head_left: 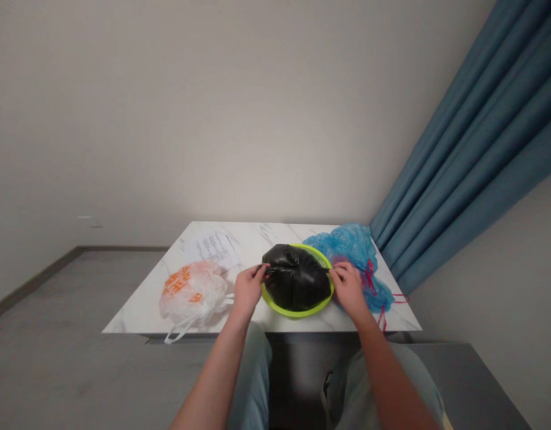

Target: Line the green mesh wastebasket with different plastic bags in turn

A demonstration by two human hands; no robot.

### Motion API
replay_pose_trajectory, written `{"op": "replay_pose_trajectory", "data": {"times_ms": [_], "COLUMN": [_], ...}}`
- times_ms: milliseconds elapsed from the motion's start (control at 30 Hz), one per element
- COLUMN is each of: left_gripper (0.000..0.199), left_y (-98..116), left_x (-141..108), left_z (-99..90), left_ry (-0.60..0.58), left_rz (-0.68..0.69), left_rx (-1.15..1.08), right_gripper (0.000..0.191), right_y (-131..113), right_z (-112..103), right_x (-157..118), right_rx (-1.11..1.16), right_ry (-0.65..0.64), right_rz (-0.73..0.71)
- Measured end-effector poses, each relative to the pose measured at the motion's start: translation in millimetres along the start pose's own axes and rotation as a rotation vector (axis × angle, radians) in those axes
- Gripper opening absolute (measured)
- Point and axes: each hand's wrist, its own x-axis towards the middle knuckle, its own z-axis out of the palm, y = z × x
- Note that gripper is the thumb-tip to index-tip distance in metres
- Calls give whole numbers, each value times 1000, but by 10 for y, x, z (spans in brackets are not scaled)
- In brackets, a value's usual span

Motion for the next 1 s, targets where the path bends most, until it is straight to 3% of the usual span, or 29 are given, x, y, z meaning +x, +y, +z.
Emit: {"op": "replay_pose_trajectory", "data": {"times_ms": [100, 200, 433, 533, 700, 867, 1000], "left_gripper": [46, 44, 30, 27, 20, 23, 23], "left_y": [-166, -189, 163, 297, 459, 542, 580], "left_x": [24, -60, -287, -341, -389, -428, -457], "left_z": [-129, -129, 53, 198, 494, 659, 674], "left_ry": [76, 111, 160, 78, -74, -222, -216], "left_rz": [-36, -14, 112, 112, 214, 313, 362], "left_rx": [4, 71, 28, -16, 160, 267, 381], "right_gripper": [34, 34, 20, 11, 11, 16, 18], "right_y": [196, 190, -179, -352, -543, -505, -489], "right_z": [-97, -116, -119, -47, 141, 273, 289], "right_x": [25, 20, -19, -61, -137, -121, -102], "right_rx": [29, 142, 247, 365, 543, 702, 800], "right_ry": [25, -34, 78, 71, -85, -116, -124], "right_rz": [62, 39, -17, -49, -34, 105, 156]}}
